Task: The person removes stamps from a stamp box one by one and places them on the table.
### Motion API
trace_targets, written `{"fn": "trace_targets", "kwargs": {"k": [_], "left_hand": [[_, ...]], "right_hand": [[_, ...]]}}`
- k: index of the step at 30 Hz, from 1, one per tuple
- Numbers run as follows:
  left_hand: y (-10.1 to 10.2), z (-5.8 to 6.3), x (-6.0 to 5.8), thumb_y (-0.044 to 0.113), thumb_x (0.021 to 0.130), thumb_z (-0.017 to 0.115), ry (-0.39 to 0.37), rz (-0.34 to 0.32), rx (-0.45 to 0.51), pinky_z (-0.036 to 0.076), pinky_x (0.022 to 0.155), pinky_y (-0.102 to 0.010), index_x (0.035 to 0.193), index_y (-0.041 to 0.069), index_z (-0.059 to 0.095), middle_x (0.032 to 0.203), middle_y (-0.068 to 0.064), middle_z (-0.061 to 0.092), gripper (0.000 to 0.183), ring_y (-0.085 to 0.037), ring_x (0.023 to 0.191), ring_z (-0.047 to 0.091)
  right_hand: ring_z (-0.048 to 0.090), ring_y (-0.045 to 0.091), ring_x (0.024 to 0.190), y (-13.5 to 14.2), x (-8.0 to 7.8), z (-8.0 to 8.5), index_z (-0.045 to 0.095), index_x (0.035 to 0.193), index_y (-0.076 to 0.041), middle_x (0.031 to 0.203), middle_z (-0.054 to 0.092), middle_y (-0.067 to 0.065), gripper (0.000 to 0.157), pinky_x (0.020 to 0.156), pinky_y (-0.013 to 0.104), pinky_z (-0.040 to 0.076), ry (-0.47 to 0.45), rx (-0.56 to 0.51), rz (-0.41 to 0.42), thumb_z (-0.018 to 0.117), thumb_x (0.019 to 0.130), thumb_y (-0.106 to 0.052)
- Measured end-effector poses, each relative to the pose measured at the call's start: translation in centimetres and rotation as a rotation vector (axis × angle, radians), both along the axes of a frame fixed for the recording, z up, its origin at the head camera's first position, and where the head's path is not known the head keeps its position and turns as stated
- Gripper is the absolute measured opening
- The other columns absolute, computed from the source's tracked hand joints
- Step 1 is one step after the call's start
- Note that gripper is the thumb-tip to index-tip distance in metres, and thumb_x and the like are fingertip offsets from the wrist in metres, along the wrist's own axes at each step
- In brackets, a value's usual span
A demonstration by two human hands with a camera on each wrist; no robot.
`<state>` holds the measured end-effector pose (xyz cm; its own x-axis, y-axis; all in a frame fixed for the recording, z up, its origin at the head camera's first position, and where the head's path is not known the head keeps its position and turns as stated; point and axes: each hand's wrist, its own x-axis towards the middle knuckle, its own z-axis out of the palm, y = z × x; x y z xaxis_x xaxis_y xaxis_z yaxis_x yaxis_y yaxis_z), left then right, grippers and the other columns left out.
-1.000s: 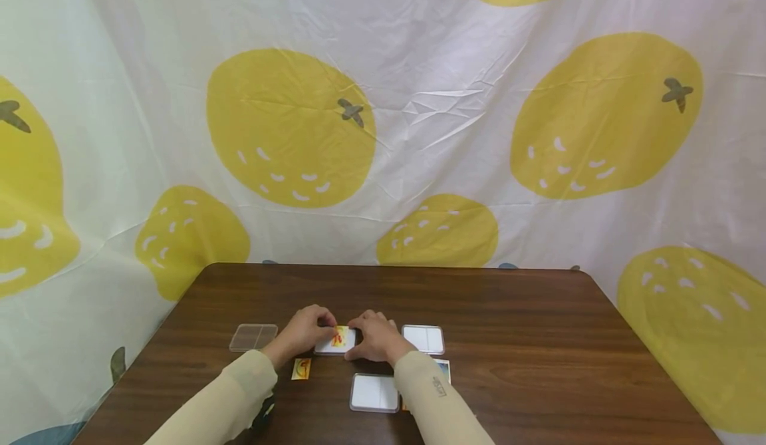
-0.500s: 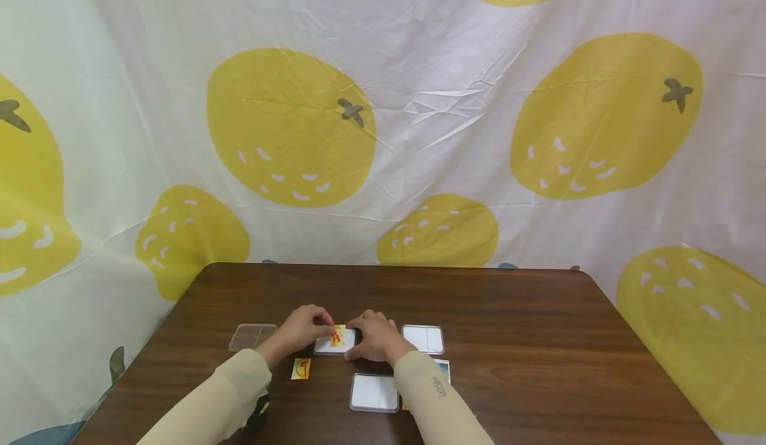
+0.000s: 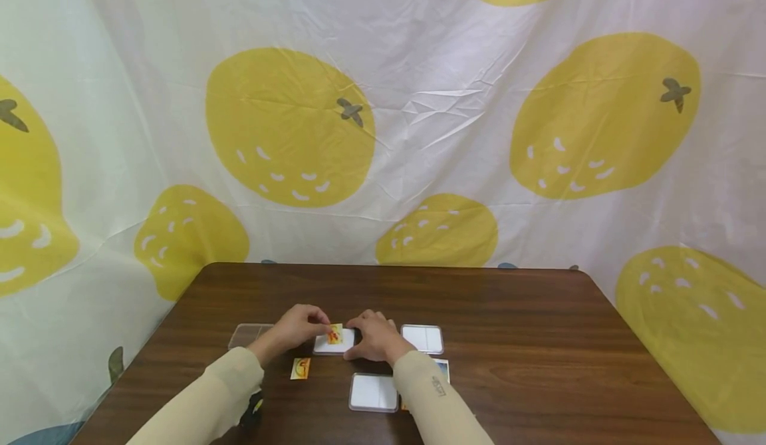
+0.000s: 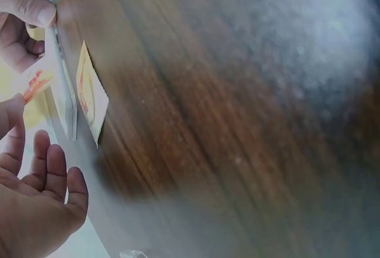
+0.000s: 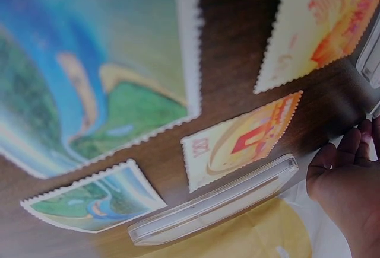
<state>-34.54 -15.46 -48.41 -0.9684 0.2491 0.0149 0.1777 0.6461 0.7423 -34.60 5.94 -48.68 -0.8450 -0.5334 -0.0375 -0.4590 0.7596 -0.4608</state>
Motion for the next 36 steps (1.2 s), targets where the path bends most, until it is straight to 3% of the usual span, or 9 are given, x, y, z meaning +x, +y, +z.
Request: {"fn": "trace_targets", "kwargs": {"k": [15, 36], "left_hand": [[-0.7, 0.8, 1.0, 0.012, 0.088, 0.074, -0.042, 0.013, 0.078, 0.043, 0.067, -0.031, 0.085, 0.007, 0.072, 0.086, 0.000, 0.064, 0.007, -0.017, 0.078, 0.053], [-1.9, 1.4, 2.2, 0.015, 0.088, 0.075, -0.085, -0.011, 0.082, 0.044, 0.075, -0.034, 0.086, 0.008, 0.071, 0.088, 0.001, 0.064, 0.008, -0.017, 0.082, 0.054]], "right_hand": [[0.046, 0.032, 0.124, 0.0, 0.1, 0.1, 0.063, 0.132, -0.013, 0.133, 0.052, 0.011, 0.059, 0.100, 0.052, 0.035, -0.005, 0.005, -0.001, 0.082, 0.081, -0.037], [0.046, 0.031, 0.124, 0.1, 0.0, 0.0, 0.063, 0.131, -0.014, 0.132, 0.053, 0.009, 0.059, 0.101, 0.052, 0.034, -0.003, 0.001, -0.007, 0.083, 0.080, -0.037]]}}
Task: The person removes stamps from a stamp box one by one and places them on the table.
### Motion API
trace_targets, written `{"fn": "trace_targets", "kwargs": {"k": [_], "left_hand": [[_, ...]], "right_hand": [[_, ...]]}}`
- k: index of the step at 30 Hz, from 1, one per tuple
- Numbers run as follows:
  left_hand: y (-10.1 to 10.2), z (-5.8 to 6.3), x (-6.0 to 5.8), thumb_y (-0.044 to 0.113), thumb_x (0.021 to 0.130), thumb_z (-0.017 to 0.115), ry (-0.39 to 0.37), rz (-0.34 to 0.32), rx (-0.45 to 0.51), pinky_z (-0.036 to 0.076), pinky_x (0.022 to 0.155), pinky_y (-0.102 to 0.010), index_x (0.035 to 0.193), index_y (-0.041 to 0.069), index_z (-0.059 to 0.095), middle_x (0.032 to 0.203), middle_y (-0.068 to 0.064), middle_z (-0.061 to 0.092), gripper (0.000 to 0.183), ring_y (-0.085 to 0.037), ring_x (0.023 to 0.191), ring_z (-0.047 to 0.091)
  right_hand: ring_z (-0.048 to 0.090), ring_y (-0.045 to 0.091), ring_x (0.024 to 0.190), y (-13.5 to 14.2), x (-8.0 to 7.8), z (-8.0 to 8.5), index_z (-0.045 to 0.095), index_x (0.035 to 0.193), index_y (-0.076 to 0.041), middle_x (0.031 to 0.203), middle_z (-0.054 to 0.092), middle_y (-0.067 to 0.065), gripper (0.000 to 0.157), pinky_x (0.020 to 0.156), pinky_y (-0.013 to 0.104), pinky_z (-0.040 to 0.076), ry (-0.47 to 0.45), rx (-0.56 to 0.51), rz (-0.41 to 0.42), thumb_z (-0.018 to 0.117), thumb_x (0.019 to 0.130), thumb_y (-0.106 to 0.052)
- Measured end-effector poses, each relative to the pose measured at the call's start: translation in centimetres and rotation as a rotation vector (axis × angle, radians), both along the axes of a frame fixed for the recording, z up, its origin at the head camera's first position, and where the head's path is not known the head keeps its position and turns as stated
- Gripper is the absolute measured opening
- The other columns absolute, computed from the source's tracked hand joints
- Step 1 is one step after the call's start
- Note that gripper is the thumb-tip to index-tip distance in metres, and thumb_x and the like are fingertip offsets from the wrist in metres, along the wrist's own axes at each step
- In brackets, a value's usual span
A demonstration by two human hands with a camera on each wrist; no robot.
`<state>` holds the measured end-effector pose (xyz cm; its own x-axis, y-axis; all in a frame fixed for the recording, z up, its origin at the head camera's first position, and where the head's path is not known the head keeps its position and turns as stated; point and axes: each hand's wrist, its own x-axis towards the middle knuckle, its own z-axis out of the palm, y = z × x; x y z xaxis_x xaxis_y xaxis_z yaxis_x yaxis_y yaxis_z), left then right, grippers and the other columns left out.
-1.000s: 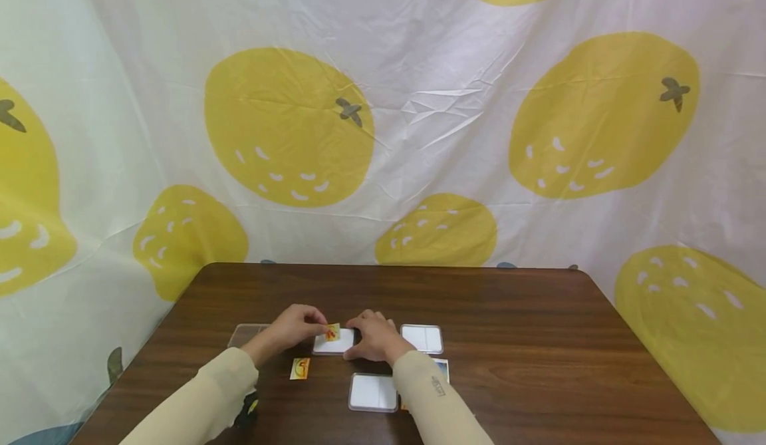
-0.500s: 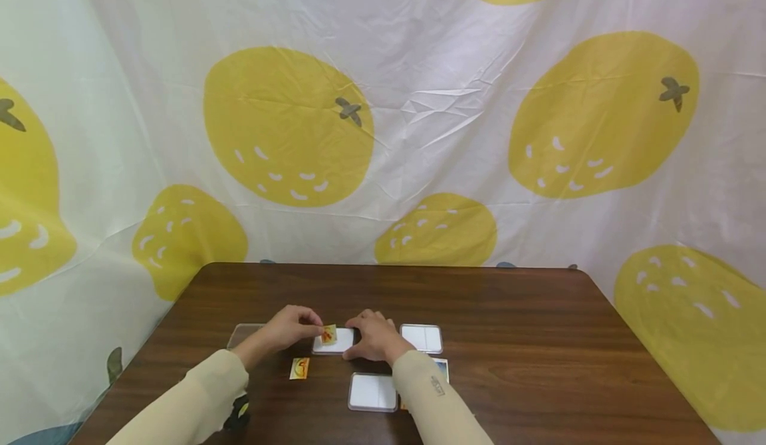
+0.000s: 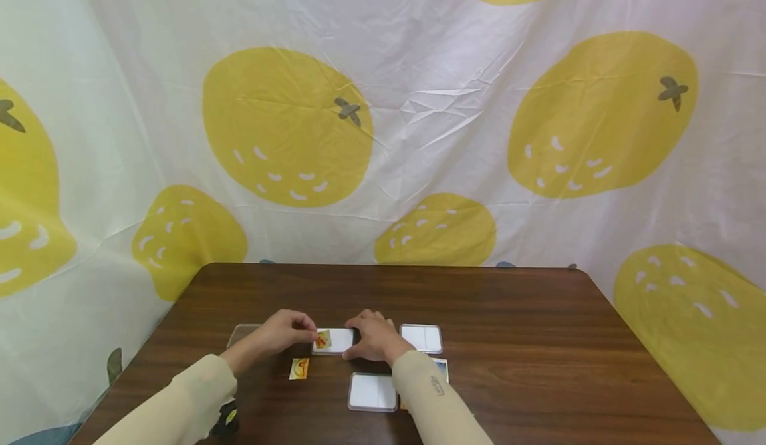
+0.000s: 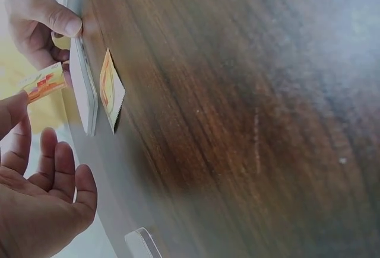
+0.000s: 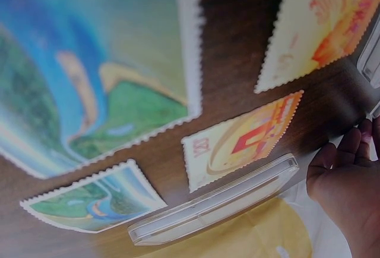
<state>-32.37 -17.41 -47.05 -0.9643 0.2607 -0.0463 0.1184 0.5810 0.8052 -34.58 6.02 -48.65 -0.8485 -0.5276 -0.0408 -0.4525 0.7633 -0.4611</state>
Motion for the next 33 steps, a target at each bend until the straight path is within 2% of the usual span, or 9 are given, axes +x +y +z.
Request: {"fn": "trace_targets", "kwargs": {"k": [3, 10, 18, 27, 33], "left_hand": [[-0.1, 0.0, 0.3, 0.015, 0.088, 0.075, -0.012, -0.002, 0.006, 0.044, 0.076, -0.033, 0.086, 0.008, 0.071, 0.088, 0.001, 0.064, 0.008, -0.016, 0.083, 0.054], [-0.7, -0.2, 1.1, 0.013, 0.088, 0.075, -0.004, -0.061, 0.033, 0.044, 0.073, -0.032, 0.088, 0.005, 0.071, 0.086, 0.000, 0.065, 0.009, -0.015, 0.080, 0.053], [-0.9, -0.2, 2.3, 0.014, 0.087, 0.076, -0.038, -0.066, 0.023, 0.042, 0.070, -0.032, 0.087, 0.005, 0.071, 0.086, 0.001, 0.063, 0.010, -0.016, 0.079, 0.052], [-0.8, -0.3, 3.1, 0.009, 0.085, 0.076, -0.031, -0.139, 0.071, 0.043, 0.068, -0.032, 0.085, 0.002, 0.071, 0.081, 0.000, 0.064, 0.009, -0.014, 0.075, 0.053], [-0.7, -0.7, 3.2, 0.007, 0.084, 0.076, 0.005, -0.161, 0.055, 0.045, 0.069, -0.032, 0.083, 0.003, 0.071, 0.081, 0.000, 0.065, 0.007, -0.014, 0.075, 0.054]], "right_hand": [[0.046, 0.031, 0.124, 0.0, 0.0, 0.0, 0.063, 0.131, -0.014, 0.132, 0.053, 0.009, 0.059, 0.101, 0.053, 0.034, -0.004, 0.000, -0.001, 0.083, 0.080, -0.038], [0.047, 0.030, 0.123, 0.0, 0.0, -0.1, 0.064, 0.130, -0.014, 0.131, 0.053, 0.008, 0.059, 0.101, 0.051, 0.035, -0.002, -0.004, -0.002, 0.083, 0.080, -0.038], [0.047, 0.031, 0.123, 0.0, -0.1, 0.1, 0.064, 0.130, -0.014, 0.130, 0.054, 0.009, 0.059, 0.100, 0.052, 0.035, -0.004, 0.003, 0.003, 0.083, 0.080, -0.038], [0.047, 0.030, 0.123, 0.0, -0.1, -0.1, 0.064, 0.130, -0.014, 0.130, 0.054, 0.008, 0.059, 0.100, 0.052, 0.035, 0.003, 0.004, 0.001, 0.083, 0.080, -0.039], [0.046, 0.030, 0.123, 0.1, -0.1, -0.1, 0.063, 0.131, -0.014, 0.130, 0.053, 0.008, 0.060, 0.101, 0.052, 0.034, -0.004, 0.000, -0.001, 0.083, 0.080, -0.039]]}}
